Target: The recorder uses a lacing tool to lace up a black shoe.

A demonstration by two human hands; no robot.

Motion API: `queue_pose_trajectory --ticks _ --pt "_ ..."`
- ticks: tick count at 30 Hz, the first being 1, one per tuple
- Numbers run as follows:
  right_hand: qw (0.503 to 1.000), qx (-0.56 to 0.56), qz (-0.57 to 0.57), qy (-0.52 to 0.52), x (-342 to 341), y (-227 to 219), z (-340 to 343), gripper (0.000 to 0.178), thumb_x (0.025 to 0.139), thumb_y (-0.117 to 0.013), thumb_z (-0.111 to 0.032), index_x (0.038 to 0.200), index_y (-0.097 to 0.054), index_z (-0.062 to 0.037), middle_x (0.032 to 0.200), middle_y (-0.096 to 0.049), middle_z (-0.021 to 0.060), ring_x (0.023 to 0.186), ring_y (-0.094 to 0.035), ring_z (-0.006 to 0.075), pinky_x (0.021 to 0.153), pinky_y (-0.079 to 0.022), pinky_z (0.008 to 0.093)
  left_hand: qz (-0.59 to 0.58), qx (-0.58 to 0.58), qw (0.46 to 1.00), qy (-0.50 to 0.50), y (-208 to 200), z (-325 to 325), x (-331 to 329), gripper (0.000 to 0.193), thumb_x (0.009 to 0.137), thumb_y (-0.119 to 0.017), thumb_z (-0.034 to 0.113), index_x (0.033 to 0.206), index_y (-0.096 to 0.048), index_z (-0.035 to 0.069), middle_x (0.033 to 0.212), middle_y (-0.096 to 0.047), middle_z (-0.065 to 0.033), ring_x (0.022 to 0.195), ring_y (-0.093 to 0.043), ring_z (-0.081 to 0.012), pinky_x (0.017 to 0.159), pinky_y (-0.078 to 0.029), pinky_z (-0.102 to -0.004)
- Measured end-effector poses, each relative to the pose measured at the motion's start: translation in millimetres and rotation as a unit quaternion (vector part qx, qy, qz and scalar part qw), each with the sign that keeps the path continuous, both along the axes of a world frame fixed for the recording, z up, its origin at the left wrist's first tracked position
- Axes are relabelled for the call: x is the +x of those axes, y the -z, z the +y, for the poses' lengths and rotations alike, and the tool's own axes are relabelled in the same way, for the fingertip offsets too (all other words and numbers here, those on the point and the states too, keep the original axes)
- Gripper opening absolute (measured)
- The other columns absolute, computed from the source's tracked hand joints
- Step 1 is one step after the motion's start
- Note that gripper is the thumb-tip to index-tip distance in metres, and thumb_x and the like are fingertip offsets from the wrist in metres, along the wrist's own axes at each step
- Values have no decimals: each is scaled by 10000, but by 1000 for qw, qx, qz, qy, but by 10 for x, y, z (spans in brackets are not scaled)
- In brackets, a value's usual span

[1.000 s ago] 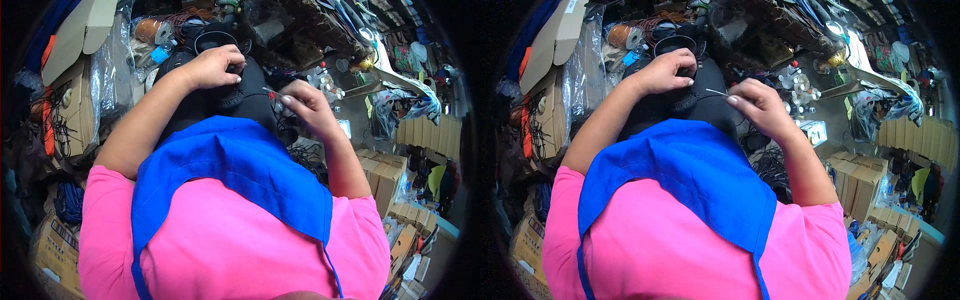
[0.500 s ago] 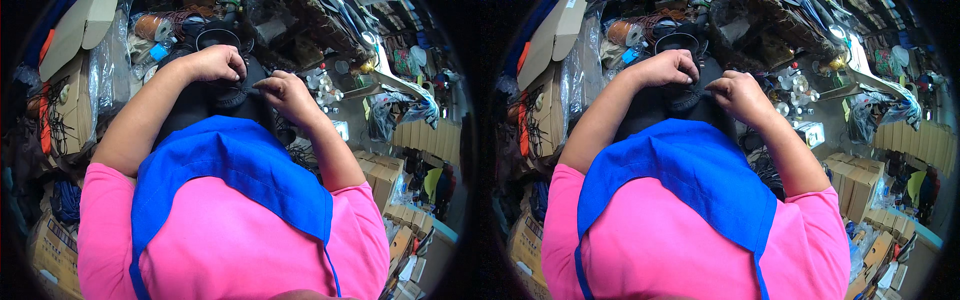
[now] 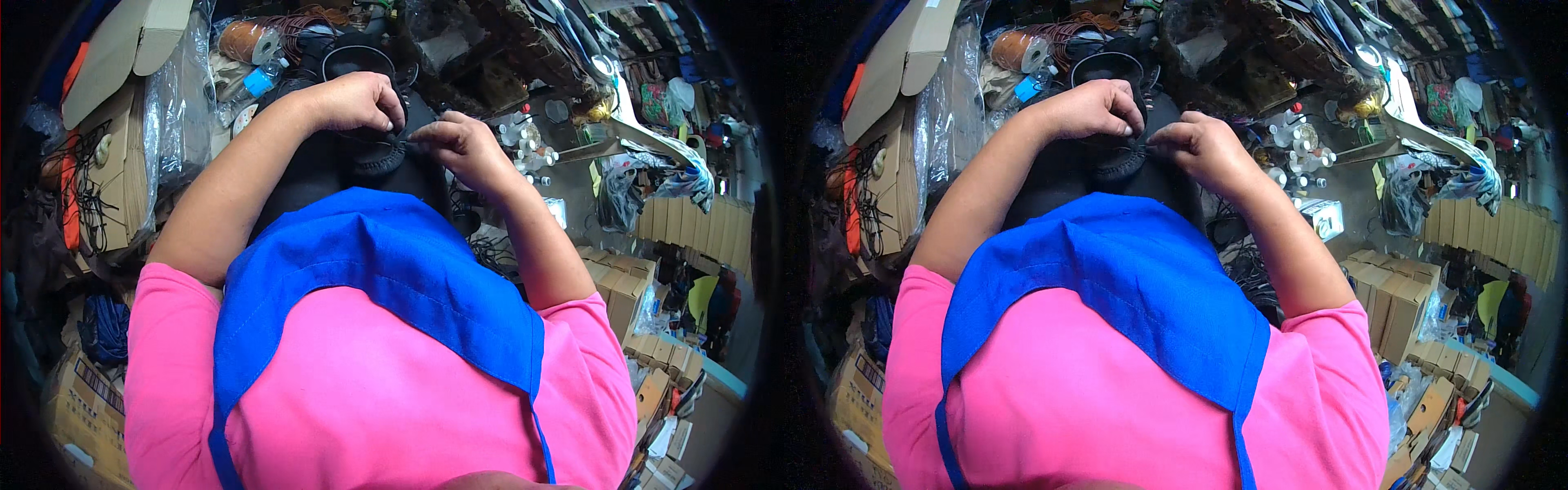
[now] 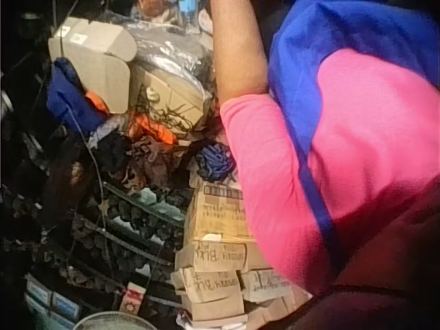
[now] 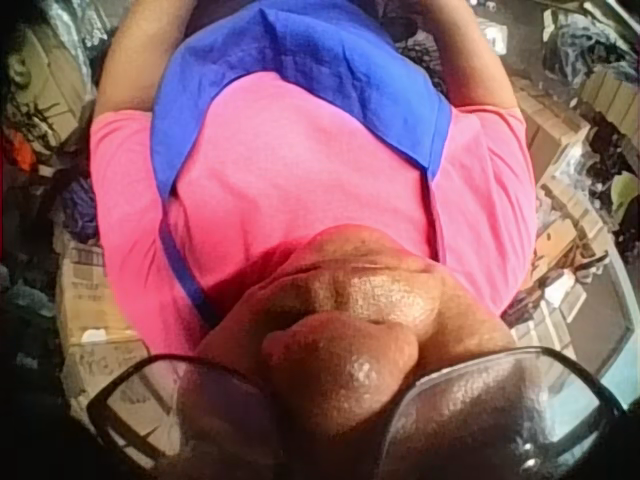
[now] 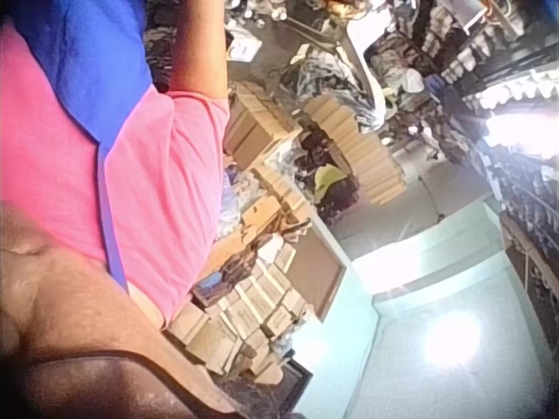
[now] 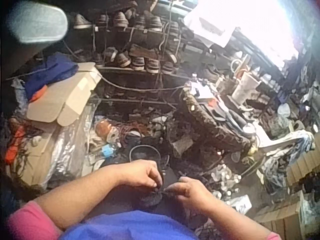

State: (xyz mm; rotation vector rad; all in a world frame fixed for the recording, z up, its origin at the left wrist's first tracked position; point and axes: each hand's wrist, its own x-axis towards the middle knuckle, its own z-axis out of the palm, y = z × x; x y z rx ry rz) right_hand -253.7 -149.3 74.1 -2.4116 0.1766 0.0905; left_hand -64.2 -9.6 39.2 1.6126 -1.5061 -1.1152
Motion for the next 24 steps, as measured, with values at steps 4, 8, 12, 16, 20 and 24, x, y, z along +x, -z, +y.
queue_pose_trajectory --ticks 4,8,12,16,20,24 --pt "991 -121 3 -61 82 -130 60 268 716 -656 -61 978 -695 -101 833 -606 123 855 -614 316 761 -504 395 -31 2 999 -3 -26 3 -27 195 753 -676 84 942 -722 73 913 -535 -62 939 -560 -212 846 -448 -308" --pt "963 -242 -32 -118 99 -207 209 236 717 -659 -83 951 -690 -81 830 -606 127 866 -609 314 750 -502 392 -31 7 999 -20 -18 29 -44 183 762 -682 91 940 -724 87 922 -516 -61 939 -545 -213 853 -440 -308" --pt "984 -154 -19 -89 69 -61 102 238 723 -666 -85 958 -703 -87 823 -602 125 830 -606 280 731 -501 357 -94 -8 995 -25 -6 -16 -106 180 768 -689 101 943 -727 112 944 -495 -54 945 -521 -211 865 -428 -305" --pt "997 62 51 -11 3 47 -102 221 802 -685 -97 1020 -714 -120 760 -557 49 749 -560 157 711 -459 295 -69 -21 997 -15 18 3 -65 187 763 -698 110 948 -728 119 956 -486 -52 949 -513 -209 867 -424 -302" --pt "997 48 60 -7 21 62 -82 245 788 -688 -84 1015 -726 -168 861 -586 66 815 -601 184 720 -484 305 -67 -56 996 11 43 40 -24 193 764 -706 132 955 -727 118 952 -483 -54 953 -510 -204 866 -420 -302" --pt "995 -78 25 -60 64 -124 17 239 780 -679 -62 997 -725 -152 875 -592 80 827 -613 205 735 -490 310 -69 -22 997 -19 -18 28 -70 191 776 -692 143 960 -724 105 918 -497 -58 944 -523 -209 864 -424 -300"
